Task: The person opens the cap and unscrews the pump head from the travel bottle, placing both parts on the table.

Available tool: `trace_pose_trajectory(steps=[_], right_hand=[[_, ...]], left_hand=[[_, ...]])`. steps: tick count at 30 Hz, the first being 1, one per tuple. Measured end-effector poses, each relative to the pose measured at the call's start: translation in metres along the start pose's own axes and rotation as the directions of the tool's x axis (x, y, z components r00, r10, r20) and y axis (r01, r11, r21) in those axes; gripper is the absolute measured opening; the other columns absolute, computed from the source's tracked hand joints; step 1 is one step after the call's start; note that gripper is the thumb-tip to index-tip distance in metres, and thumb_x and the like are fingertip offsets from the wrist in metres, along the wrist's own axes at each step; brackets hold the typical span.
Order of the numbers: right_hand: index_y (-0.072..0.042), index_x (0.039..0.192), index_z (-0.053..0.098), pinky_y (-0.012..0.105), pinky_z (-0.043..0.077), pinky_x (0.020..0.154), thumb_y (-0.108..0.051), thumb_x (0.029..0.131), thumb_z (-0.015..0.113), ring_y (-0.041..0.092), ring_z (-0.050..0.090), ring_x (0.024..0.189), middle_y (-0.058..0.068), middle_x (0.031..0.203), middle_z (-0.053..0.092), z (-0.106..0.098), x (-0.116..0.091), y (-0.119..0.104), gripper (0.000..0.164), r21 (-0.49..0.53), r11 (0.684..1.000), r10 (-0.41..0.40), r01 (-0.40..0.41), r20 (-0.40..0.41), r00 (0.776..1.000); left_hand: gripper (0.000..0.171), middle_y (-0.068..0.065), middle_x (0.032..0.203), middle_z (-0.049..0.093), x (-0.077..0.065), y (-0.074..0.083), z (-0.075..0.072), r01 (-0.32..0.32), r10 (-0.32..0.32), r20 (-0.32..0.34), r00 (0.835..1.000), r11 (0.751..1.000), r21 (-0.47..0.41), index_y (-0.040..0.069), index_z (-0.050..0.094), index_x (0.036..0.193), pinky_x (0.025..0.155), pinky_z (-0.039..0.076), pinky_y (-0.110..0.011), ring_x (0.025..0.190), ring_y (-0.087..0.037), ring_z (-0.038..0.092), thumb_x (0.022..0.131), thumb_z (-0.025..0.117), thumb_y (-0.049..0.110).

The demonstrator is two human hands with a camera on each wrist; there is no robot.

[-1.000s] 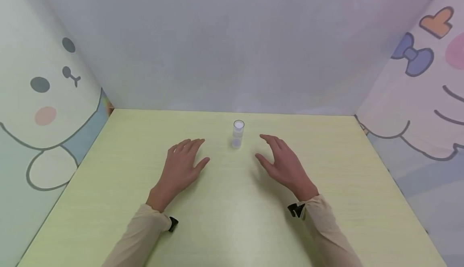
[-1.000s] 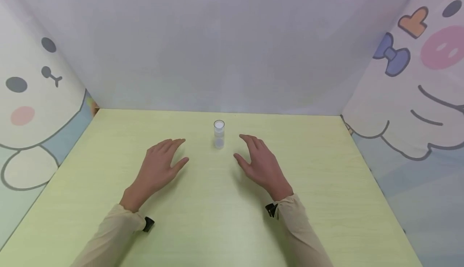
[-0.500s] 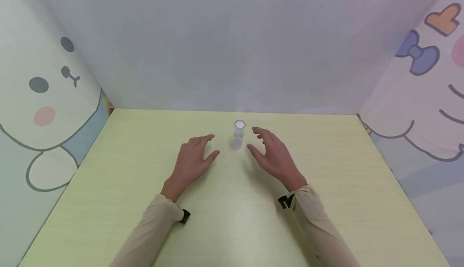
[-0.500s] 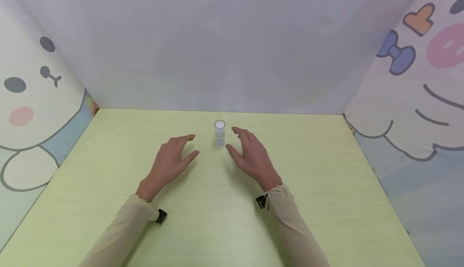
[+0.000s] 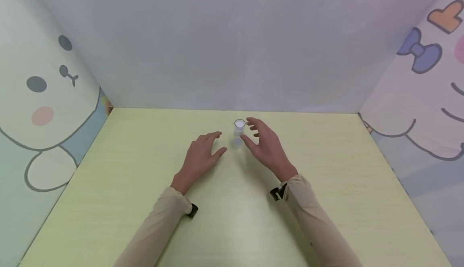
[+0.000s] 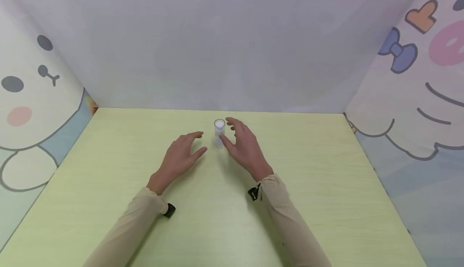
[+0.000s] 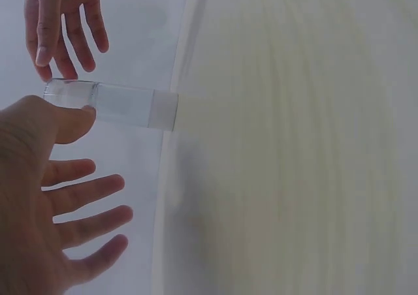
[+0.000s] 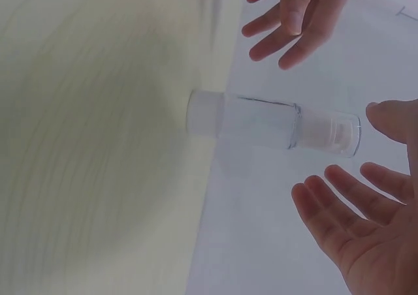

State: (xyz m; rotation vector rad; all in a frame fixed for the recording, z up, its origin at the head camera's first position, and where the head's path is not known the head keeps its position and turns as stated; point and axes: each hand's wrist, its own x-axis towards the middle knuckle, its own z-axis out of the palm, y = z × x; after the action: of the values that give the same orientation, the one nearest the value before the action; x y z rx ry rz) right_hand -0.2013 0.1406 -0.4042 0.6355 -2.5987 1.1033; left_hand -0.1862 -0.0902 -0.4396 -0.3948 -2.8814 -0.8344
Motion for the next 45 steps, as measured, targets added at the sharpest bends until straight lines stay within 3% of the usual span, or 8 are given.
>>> trace_pose_trajectory(steps=[22, 36, 45], right_hand=[[-0.004, 0.143, 0.054, 0.040, 0.064, 0.091, -0.012, 0.100, 0.071, 0.030, 0.070, 0.117, 0.013, 0.133, 0.064, 0.013, 0.017, 0.002, 0.046, 0.119, 0.990, 0.075, -0.075, -0.001, 0.997], [-0.001, 0.139, 0.056, 0.039, 0.063, 0.092, -0.011, 0.100, 0.070, 0.030, 0.069, 0.117, 0.013, 0.132, 0.064, 0.016, 0.018, 0.003, 0.043, 0.138, 0.987, 0.079, -0.077, -0.008, 0.997], [-0.006, 0.139, 0.057, 0.042, 0.064, 0.092, -0.015, 0.101, 0.070, 0.030, 0.070, 0.118, 0.011, 0.133, 0.065, 0.013, 0.012, 0.003, 0.041, 0.221, 0.972, 0.096, -0.084, -0.044, 0.994]], left_hand=[[0.052, -0.006, 0.134, 0.070, 0.036, 0.020, 0.029, -0.004, 0.010, 0.057, 0.998, 0.995, -0.101, 0.015, 0.054, 0.147, 0.101, 0.054, -0.051, 0.123, -0.030, 0.066, 0.102, 0.068, 0.038], [0.041, -0.005, 0.126, 0.073, 0.040, 0.020, 0.032, -0.008, 0.012, 0.036, 0.999, 0.992, -0.129, 0.015, 0.060, 0.141, 0.097, 0.058, -0.045, 0.115, -0.025, 0.069, 0.104, 0.066, 0.031], [0.040, -0.006, 0.131, 0.069, 0.036, 0.020, 0.027, -0.063, 0.061, -0.017, 0.998, 0.989, -0.135, 0.014, 0.061, 0.139, 0.100, 0.056, -0.046, 0.119, -0.025, 0.067, 0.103, 0.067, 0.031]])
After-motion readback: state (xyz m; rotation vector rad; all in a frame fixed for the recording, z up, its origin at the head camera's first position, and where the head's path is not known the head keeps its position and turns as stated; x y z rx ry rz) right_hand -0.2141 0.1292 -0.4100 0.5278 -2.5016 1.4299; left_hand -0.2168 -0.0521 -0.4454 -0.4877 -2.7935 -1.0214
